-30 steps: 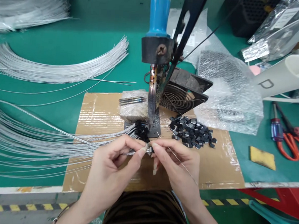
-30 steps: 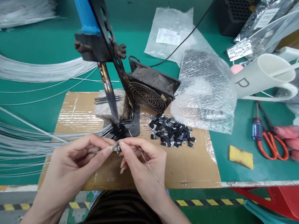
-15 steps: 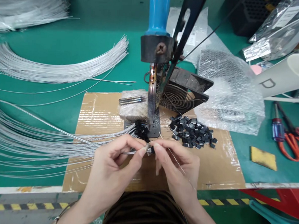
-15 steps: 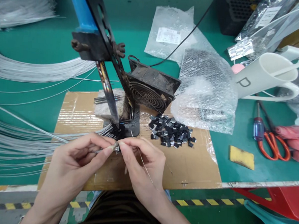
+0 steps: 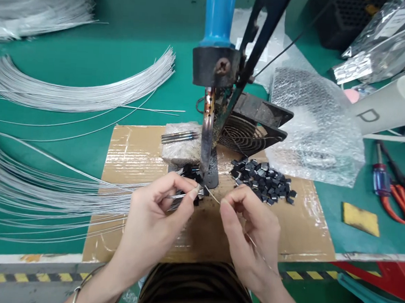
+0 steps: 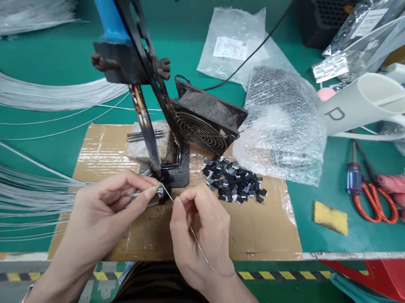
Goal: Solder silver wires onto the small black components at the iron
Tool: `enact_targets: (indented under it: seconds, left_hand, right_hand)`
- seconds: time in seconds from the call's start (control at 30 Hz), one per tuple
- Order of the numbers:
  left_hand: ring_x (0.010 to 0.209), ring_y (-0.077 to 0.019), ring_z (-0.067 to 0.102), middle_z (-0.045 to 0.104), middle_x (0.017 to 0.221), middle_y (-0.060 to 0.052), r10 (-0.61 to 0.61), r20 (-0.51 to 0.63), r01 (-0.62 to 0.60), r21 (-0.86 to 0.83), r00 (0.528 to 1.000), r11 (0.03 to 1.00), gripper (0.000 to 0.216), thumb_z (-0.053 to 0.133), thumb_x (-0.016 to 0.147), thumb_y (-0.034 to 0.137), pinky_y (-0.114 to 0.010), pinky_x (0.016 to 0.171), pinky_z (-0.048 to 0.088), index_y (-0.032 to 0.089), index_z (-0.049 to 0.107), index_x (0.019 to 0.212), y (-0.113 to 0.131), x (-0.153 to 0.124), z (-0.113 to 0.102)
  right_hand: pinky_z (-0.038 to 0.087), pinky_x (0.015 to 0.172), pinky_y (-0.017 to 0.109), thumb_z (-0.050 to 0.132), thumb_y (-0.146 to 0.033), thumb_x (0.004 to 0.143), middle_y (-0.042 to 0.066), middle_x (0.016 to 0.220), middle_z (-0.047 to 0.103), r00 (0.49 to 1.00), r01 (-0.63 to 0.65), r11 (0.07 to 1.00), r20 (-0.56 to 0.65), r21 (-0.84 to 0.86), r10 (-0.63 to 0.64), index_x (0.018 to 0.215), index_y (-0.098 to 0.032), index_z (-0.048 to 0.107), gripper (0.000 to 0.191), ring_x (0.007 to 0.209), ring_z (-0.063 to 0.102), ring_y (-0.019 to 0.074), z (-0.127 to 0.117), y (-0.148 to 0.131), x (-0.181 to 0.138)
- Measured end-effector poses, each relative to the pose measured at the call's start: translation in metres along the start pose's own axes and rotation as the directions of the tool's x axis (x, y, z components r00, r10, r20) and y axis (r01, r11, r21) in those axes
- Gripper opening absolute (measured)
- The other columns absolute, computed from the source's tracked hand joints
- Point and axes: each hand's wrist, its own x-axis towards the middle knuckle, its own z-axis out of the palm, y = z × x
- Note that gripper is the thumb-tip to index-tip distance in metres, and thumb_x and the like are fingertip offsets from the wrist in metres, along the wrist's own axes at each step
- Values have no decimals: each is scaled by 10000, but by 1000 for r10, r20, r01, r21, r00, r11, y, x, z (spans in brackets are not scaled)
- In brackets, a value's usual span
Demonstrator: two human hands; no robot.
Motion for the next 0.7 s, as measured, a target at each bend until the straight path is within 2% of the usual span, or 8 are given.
enact_targets:
  seconds: [0.07, 0.13, 0.2, 0.27, 0.43, 0.7]
  left_hand:
    - [718, -121, 693, 794, 897, -18, 7, -2, -7, 3, 1000, 1000, 88, 727, 903, 194, -201, 601, 488, 200, 722, 815, 1, 2, -1]
    - [736, -131, 700, 793, 899, -21, 11, 2, -11, 4, 1000, 1000, 87, 729, 904, 198, -209, 607, 492, 203, 724, 817, 1, 4, -2]
    - [756, -141, 710, 793, 904, -22, 16, -1, -16, 6, 1000, 1000, 84, 730, 900, 195, -213, 613, 499, 207, 725, 818, 2, 7, -2]
    - [767, -150, 720, 793, 902, -24, 19, -8, -19, 16, 1000, 1000, 84, 730, 896, 196, -218, 614, 506, 210, 726, 812, 4, 11, -2]
    - [717, -159, 705, 785, 853, -29, 35, -31, -34, 37, 999, 999, 67, 744, 873, 202, -230, 577, 497, 205, 731, 807, 9, 17, -2]
    - [621, -106, 605, 753, 767, 8, 71, -40, -69, 45, 997, 997, 91, 741, 867, 162, -200, 555, 452, 214, 729, 793, 13, 20, -1]
  right_hand:
    - [457, 693, 280, 599, -143, 1004, -26, 795, 556, 999, 47, 999, -19, -1, -47, 818, -238, 550, 214, 731, 547, 140, -1, 1, 4]
    - [501, 817, 304, 636, -119, 975, 8, 936, 633, 997, 66, 997, -43, 43, -64, 824, -236, 569, 202, 892, 624, 162, -1, 1, 7]
    - [514, 971, 360, 657, -110, 959, 45, 1116, 695, 998, 56, 994, -42, 96, -52, 827, -238, 585, 197, 1092, 666, 206, 0, -1, 11]
    - [519, 1043, 406, 659, -116, 959, 64, 1210, 732, 999, 15, 987, -30, 161, -10, 816, -242, 588, 203, 1194, 682, 239, 1, -5, 13]
    - [562, 1051, 421, 674, -137, 949, 65, 1165, 810, 994, -83, 956, -46, 283, 100, 777, -249, 583, 224, 1171, 745, 251, 3, -12, 17]
    - [583, 1060, 426, 698, -157, 950, 54, 1211, 812, 992, -114, 949, -24, 294, 126, 784, -250, 598, 216, 1138, 769, 245, -1, -12, 21]
